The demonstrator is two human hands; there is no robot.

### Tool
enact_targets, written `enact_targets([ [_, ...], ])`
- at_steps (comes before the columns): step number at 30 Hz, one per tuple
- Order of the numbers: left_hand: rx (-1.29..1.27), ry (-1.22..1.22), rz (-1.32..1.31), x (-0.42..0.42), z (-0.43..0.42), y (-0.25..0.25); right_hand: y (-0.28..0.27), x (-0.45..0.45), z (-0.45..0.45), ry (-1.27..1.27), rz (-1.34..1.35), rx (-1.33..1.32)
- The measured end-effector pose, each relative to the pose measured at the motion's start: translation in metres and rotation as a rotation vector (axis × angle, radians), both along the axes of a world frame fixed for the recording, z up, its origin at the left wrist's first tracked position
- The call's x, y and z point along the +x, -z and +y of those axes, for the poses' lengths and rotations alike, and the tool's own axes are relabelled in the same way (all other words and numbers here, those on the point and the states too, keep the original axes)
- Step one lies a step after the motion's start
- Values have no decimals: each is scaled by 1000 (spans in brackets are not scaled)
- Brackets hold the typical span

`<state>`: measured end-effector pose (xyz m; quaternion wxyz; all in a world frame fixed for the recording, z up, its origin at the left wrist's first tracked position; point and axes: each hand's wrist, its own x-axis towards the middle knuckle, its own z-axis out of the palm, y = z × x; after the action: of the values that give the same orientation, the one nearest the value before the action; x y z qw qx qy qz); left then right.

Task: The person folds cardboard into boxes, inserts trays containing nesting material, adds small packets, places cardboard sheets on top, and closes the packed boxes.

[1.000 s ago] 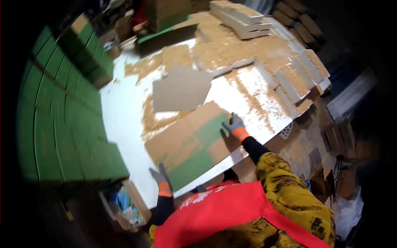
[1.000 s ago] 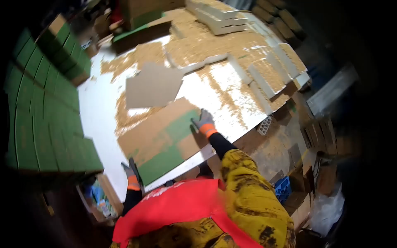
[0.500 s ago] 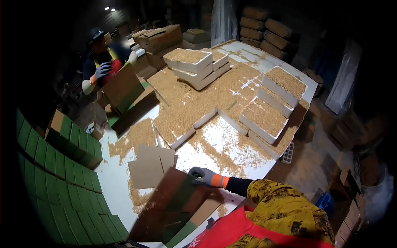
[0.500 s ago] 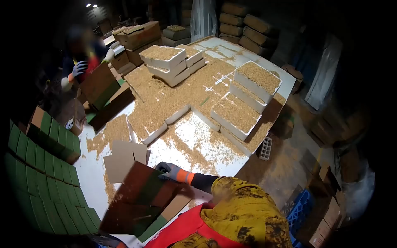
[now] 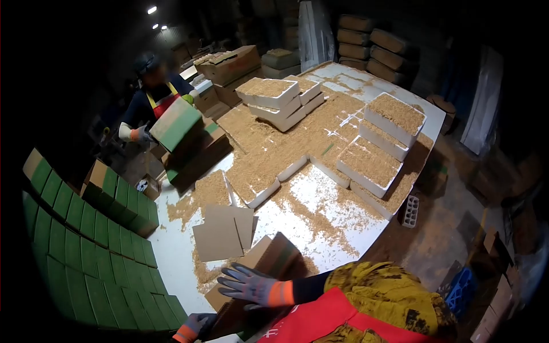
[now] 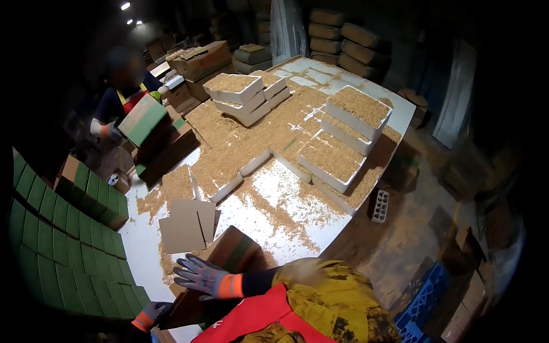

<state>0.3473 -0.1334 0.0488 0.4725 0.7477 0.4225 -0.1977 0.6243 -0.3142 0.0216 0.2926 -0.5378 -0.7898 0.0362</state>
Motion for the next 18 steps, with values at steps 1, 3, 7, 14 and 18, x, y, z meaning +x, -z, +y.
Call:
enact_targets([
  [1,88,18,-125,-4,6,8,3,0,-9,-17,-9,34],
  [3,247,40,-385,-14,8,33,1,-3,-32,-35,-12,97],
  [7,1035,438,-256,19,-32,-24,6,-13,-53,48,24,187],
  [14,1190,64,-335,-16,-7,-14,-48,26,-77,5,372,-307],
  [18,830,102,-413,51,-22,20,-19,4,-51,-132,134,-437],
])
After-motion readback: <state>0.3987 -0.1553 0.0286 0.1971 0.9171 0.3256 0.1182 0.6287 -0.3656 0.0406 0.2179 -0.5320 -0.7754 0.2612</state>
